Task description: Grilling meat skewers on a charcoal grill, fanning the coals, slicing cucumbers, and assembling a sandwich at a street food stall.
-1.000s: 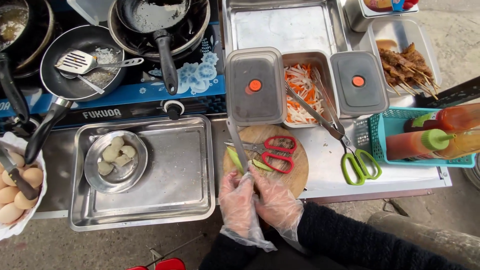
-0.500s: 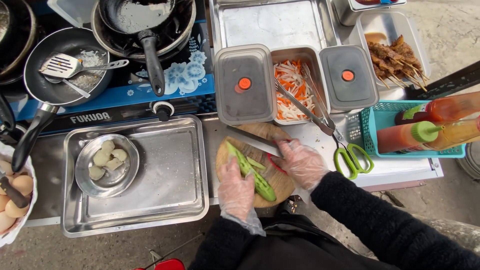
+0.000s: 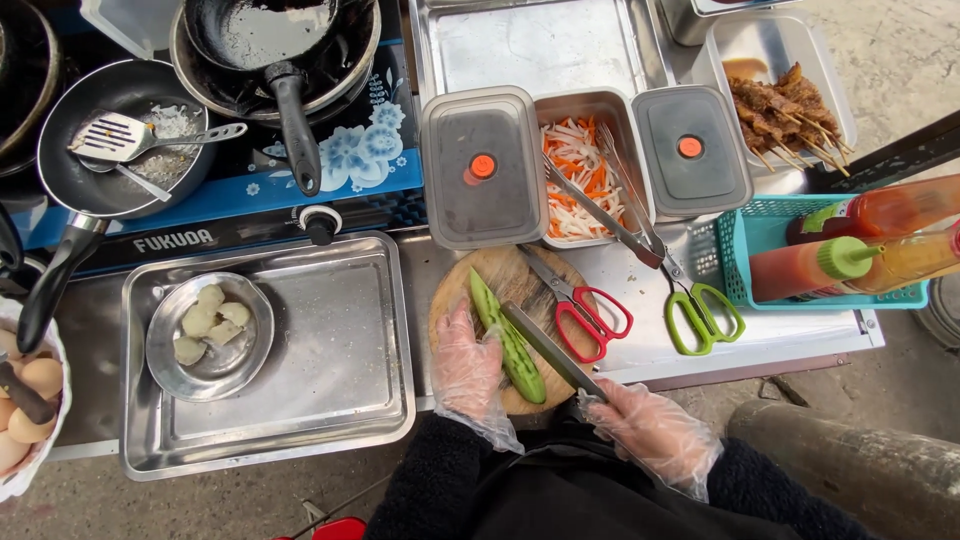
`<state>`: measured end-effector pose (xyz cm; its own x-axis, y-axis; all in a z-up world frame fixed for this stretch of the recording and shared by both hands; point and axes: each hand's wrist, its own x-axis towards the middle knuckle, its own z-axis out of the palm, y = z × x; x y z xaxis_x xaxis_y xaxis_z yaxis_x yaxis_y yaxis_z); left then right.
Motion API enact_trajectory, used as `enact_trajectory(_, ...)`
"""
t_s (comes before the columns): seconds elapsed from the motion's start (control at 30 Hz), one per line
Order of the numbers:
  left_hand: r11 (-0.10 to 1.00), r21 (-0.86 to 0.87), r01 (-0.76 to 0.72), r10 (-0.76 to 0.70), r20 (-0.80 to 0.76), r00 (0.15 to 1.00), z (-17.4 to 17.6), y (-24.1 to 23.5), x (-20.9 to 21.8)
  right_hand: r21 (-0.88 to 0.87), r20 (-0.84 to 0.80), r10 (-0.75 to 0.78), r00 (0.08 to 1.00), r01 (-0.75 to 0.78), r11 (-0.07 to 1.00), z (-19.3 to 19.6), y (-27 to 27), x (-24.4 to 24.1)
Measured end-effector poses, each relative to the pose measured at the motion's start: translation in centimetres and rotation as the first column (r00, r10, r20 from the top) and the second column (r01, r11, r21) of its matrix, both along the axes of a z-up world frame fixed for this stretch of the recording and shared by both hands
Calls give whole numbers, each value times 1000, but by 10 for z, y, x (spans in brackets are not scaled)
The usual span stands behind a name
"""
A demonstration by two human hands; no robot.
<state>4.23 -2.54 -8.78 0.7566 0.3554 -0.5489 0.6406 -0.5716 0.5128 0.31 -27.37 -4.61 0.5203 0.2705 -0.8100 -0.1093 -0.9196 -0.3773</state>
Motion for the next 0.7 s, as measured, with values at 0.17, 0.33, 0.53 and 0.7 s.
enact_trajectory(0.17, 994, 19, 112, -112, 30, 993, -1, 4, -3, -136, -25, -238, 971, 232, 963, -11, -11, -1)
enact_trajectory(0.33, 990, 23, 142, -142, 15, 990, 2, -1, 1, 51, 136, -166, 977, 160, 986, 18, 30, 3)
enact_trajectory(0.53, 975, 50, 215, -216, 25, 976, 2, 2, 4, 111, 209, -84, 974, 62, 992, -22, 49, -1)
enact_trajectory(0.7, 979, 33, 203, -204, 32, 978, -8, 4, 4, 235, 314, -173, 933, 101, 967, -37, 57, -9)
